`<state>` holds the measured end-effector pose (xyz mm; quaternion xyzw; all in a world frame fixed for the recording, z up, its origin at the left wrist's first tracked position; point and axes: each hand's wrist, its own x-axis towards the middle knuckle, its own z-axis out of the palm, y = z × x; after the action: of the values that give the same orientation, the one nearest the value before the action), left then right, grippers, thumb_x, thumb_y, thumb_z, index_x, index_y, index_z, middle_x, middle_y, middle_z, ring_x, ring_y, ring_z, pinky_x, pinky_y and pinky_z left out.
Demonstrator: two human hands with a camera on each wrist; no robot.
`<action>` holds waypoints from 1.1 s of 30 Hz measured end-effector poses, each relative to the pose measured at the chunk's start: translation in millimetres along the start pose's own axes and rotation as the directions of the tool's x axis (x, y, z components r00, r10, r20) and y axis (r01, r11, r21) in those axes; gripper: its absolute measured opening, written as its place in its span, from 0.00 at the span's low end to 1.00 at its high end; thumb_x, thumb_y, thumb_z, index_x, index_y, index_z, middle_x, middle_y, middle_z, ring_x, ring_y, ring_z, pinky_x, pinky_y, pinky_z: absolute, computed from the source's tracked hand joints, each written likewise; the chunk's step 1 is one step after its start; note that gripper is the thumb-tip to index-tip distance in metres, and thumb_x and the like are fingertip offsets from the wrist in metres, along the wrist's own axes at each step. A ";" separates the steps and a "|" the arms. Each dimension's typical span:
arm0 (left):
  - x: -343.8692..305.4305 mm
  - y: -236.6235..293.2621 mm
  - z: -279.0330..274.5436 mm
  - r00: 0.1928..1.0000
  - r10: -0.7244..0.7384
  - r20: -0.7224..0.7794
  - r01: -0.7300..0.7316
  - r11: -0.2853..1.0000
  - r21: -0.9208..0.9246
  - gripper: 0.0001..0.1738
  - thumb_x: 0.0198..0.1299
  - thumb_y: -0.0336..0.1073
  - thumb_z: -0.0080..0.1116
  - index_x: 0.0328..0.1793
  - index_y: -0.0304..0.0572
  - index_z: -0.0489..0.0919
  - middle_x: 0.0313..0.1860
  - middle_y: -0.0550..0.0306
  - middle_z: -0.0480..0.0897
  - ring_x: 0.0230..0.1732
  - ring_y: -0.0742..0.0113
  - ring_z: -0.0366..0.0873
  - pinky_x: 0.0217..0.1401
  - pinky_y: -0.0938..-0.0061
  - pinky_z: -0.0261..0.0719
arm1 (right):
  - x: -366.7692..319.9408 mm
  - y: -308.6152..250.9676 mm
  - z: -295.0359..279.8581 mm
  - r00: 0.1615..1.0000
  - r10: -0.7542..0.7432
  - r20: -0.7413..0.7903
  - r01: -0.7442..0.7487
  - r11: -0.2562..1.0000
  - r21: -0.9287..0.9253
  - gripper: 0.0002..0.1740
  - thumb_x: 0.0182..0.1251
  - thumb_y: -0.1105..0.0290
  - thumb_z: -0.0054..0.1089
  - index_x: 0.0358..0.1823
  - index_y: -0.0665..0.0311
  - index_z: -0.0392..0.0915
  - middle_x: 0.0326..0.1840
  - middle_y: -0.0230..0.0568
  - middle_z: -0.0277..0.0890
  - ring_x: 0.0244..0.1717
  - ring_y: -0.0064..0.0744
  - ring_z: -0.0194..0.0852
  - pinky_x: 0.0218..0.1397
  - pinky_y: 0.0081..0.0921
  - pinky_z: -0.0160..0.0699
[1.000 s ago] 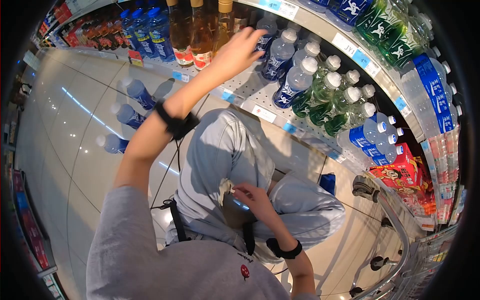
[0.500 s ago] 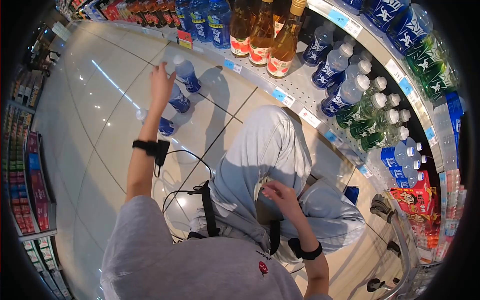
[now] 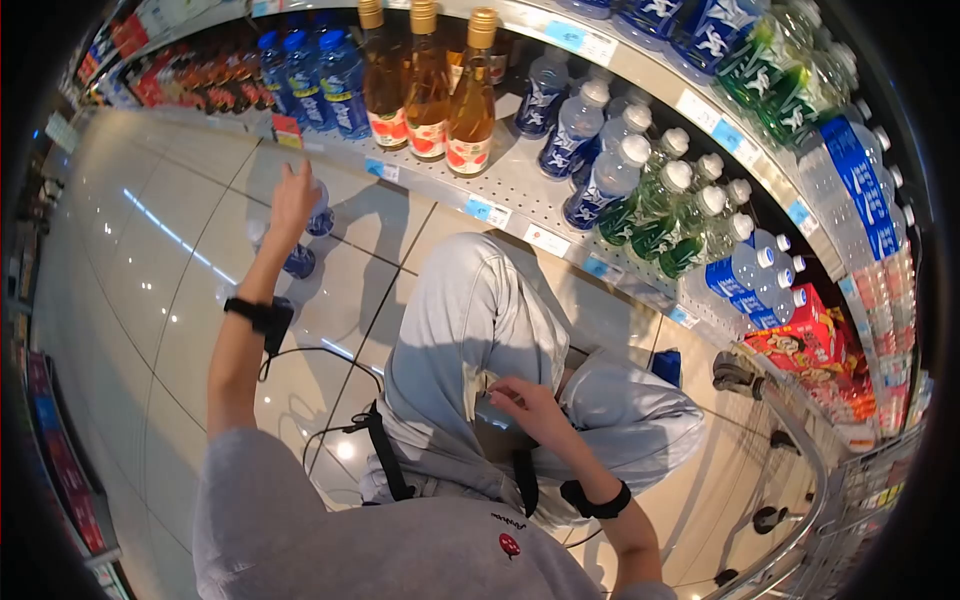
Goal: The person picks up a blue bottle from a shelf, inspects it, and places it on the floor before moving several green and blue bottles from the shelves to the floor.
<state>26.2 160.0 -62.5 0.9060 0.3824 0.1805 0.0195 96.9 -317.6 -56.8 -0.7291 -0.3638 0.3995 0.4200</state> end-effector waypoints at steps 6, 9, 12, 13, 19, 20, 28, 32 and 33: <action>-30.9 91.1 -101.9 0.961 0.276 -0.028 -0.274 0.933 -0.234 0.19 0.53 0.32 0.63 0.49 0.45 0.69 0.44 0.47 0.72 0.38 0.43 0.77 0.39 0.55 0.75 | 1.0 1.3 0.2 0.999 -0.047 -0.004 0.047 0.999 -0.003 0.10 0.67 0.68 0.54 0.43 0.66 0.75 0.35 0.47 0.80 0.34 0.41 0.80 0.38 0.30 0.78; -35.0 133.2 -128.6 0.927 0.368 -0.070 -0.371 0.880 -0.298 0.20 0.53 0.33 0.63 0.51 0.45 0.70 0.44 0.48 0.72 0.37 0.45 0.76 0.38 0.57 0.74 | 1.0 0.4 2.9 0.998 -0.052 -0.018 0.052 0.999 -0.007 0.09 0.66 0.68 0.55 0.43 0.66 0.75 0.35 0.47 0.80 0.33 0.42 0.80 0.38 0.30 0.78; -34.3 178.0 -151.7 0.877 0.464 -0.126 -0.476 0.802 -0.361 0.21 0.54 0.35 0.63 0.53 0.44 0.70 0.43 0.47 0.72 0.37 0.46 0.75 0.39 0.59 0.74 | -0.8 3.7 2.2 0.999 -0.047 -0.024 0.047 0.999 0.016 0.10 0.66 0.69 0.55 0.43 0.67 0.75 0.35 0.47 0.80 0.32 0.41 0.80 0.37 0.29 0.78; -30.7 192.0 -156.8 0.870 0.476 -0.132 -0.489 0.794 -0.361 0.21 0.55 0.35 0.63 0.53 0.43 0.69 0.44 0.47 0.72 0.38 0.45 0.75 0.40 0.60 0.74 | -1.0 4.4 1.2 0.999 -0.039 -0.023 0.039 0.999 0.024 0.10 0.66 0.68 0.55 0.43 0.67 0.75 0.35 0.47 0.80 0.32 0.41 0.80 0.37 0.29 0.77; 20.9 246.8 -132.0 0.813 0.513 -0.276 -0.582 0.739 -0.340 0.23 0.57 0.40 0.61 0.55 0.39 0.68 0.46 0.45 0.73 0.43 0.43 0.74 0.45 0.58 0.72 | -5.9 6.5 -3.9 0.999 -0.020 -0.031 0.022 0.998 0.065 0.10 0.67 0.68 0.54 0.43 0.67 0.75 0.34 0.46 0.79 0.31 0.38 0.78 0.37 0.28 0.75; 25.1 254.3 -126.7 0.810 0.513 -0.285 -0.586 0.727 -0.358 0.23 0.57 0.40 0.61 0.55 0.39 0.68 0.46 0.45 0.73 0.44 0.42 0.74 0.45 0.57 0.72 | -6.6 8.2 -3.8 0.999 -0.022 -0.039 0.025 0.998 0.065 0.10 0.67 0.68 0.54 0.43 0.67 0.75 0.34 0.46 0.79 0.30 0.37 0.77 0.37 0.28 0.75; 72.4 304.6 -55.2 0.807 0.527 -0.268 -0.591 0.736 -0.330 0.21 0.55 0.38 0.62 0.50 0.42 0.67 0.41 0.38 0.73 0.42 0.37 0.75 0.43 0.54 0.76 | -9.1 14.1 -9.3 0.998 0.003 -0.056 0.002 0.995 0.099 0.11 0.67 0.67 0.54 0.44 0.68 0.76 0.34 0.47 0.79 0.30 0.37 0.77 0.37 0.28 0.75; 95.9 319.1 -28.7 0.825 0.519 -0.224 -0.564 0.776 -0.280 0.23 0.54 0.37 0.62 0.53 0.38 0.66 0.44 0.34 0.73 0.43 0.36 0.76 0.43 0.53 0.78 | -9.9 8.3 -16.7 0.998 0.063 -0.010 -0.062 0.996 0.061 0.12 0.69 0.67 0.53 0.48 0.67 0.76 0.38 0.41 0.81 0.37 0.30 0.79 0.42 0.25 0.75; 100.7 321.5 -24.7 0.834 0.510 -0.209 -0.551 0.787 -0.277 0.24 0.54 0.37 0.62 0.53 0.37 0.66 0.44 0.34 0.73 0.43 0.36 0.76 0.44 0.53 0.78 | -9.5 8.8 -16.8 0.998 0.061 -0.013 -0.060 0.996 0.062 0.12 0.69 0.67 0.53 0.48 0.67 0.76 0.39 0.41 0.81 0.37 0.30 0.79 0.42 0.25 0.75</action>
<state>303.0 0.7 47.7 0.9478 0.0774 0.2948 0.0937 109.6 -334.7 -56.6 -0.7296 -0.3261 0.4173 0.4326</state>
